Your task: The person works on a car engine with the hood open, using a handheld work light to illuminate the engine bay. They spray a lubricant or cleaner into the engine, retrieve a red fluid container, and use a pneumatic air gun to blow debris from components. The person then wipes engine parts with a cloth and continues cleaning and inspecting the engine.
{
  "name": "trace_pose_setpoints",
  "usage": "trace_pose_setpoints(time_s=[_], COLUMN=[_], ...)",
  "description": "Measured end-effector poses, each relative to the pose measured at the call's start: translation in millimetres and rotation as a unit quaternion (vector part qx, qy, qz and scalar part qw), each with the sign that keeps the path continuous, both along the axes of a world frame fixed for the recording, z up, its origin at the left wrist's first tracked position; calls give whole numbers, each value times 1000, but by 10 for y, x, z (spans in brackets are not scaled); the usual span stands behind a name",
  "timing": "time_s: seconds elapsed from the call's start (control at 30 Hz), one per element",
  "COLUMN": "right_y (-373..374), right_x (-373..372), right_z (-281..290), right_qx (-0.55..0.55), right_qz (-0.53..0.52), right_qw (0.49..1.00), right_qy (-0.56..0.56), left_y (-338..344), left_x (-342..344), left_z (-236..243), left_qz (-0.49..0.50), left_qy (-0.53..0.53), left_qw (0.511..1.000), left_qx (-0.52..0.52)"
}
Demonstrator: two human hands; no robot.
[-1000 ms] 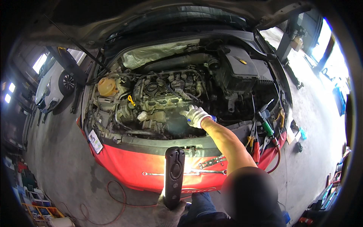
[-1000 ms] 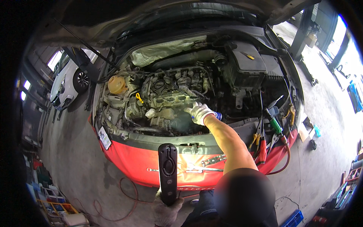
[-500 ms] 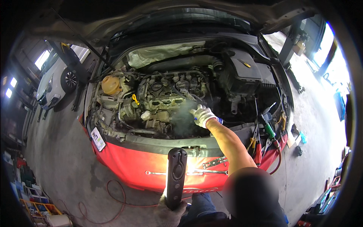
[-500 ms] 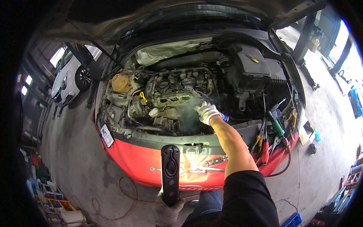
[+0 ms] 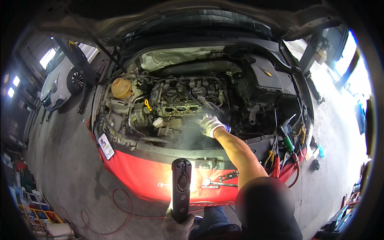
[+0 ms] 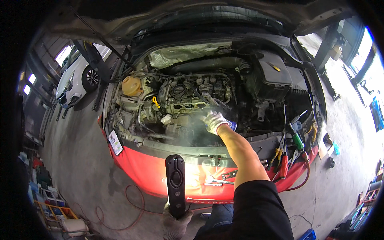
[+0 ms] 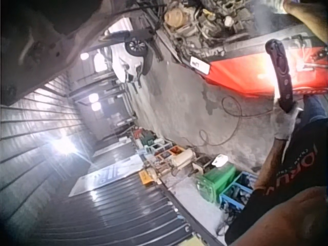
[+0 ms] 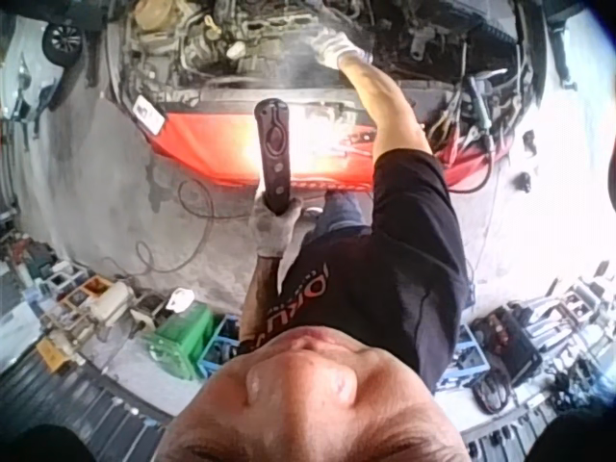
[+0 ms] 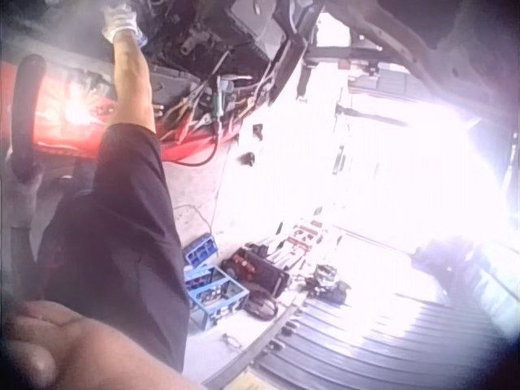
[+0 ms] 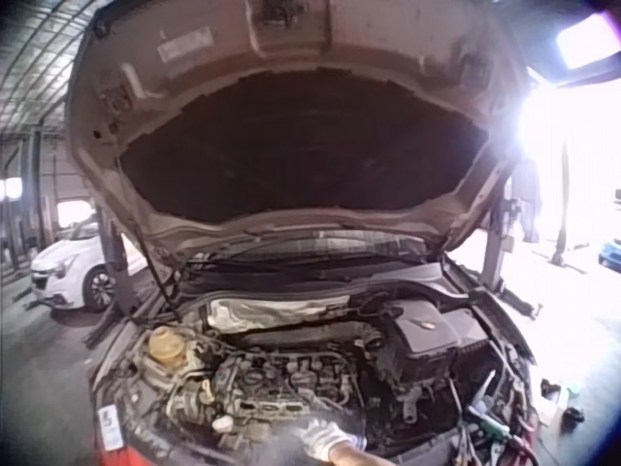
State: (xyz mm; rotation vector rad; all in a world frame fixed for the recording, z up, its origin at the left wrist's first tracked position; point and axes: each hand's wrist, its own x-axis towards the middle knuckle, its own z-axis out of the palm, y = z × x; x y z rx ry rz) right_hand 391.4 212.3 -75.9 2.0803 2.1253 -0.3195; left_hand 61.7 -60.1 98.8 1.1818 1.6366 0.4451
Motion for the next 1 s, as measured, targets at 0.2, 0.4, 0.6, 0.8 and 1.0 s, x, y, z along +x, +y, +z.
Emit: trace_pose_setpoints(time_s=[0.2,0.4,0.6,0.8,1.0], right_y=[191,266,235,236,284], right_x=[-80,-119,-111,-120,-179], right_z=[-135,-203,-205,-232,-223], right_qx=[15,31,23,31,39], right_qz=[5,16,34,39,20], right_qw=[1000,999,999,999,999], right_qy=[0,-10,-21,-12,-4], left_y=[82,32,7,-35,-8], left_x=[34,-88,-49,-76,-48], left_z=[-23,-539,-356,-377,-420], left_qz=[31,39,62,53,72], left_qy=[-22,-15,-49,-26,-62], left_qw=[999,996,995,996,995], left_qx=[-4,78,62,64,30])
